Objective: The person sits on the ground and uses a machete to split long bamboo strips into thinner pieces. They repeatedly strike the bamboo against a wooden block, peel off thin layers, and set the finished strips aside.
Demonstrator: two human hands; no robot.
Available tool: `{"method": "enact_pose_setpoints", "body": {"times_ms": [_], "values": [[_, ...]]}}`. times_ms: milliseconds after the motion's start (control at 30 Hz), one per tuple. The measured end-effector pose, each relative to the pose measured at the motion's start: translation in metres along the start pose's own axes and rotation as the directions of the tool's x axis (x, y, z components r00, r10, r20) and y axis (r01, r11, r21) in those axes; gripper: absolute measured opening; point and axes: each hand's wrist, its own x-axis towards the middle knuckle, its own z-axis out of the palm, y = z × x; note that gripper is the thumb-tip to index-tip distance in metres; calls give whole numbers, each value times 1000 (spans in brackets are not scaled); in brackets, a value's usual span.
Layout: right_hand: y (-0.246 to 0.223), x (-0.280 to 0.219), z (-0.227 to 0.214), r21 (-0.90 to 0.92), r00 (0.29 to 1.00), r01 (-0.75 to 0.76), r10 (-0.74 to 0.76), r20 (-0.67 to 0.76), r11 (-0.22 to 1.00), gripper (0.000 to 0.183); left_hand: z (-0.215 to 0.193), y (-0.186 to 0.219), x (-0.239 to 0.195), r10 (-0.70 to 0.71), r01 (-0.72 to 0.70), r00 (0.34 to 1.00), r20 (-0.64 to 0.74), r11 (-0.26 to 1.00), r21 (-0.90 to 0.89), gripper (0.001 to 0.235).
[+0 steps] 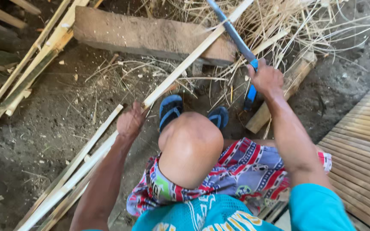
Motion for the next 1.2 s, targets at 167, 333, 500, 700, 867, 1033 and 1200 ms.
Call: {"method": "enact_pose_setpoints", "body": {"times_ms": [167,333,500,700,867,1033,1200], "values": [[-50,-21,1,170,996,68,-76,41,983,53,-14,29,30,80,-79,997,18,996,-41,53],[-115,-87,45,165,921,321,-348,173,933,51,2,58,70,172,-172,985,-3,983,-61,53],[-78,-48,34,55,958,213,-219,183,976,55,0,37,46,165,-169,985,-47,981,-91,63],[-1,1,-15,112,997,-47,52,-48,993,53,-22,7,8,122,-122,992,-23,992,7,60],[-17,-1,-1,223,996,-55,71,-61,973,52,-27,61,74,213,-235,962,-168,964,-122,53],[-67,-32,4,163,978,62,-92,187,985,54,-28,103,102,135,-134,991,16,990,-31,57],[-41,-22,-18,-33,993,90,-87,85,995,56,-44,55,27,-4,2,986,166,1000,13,63]]}}
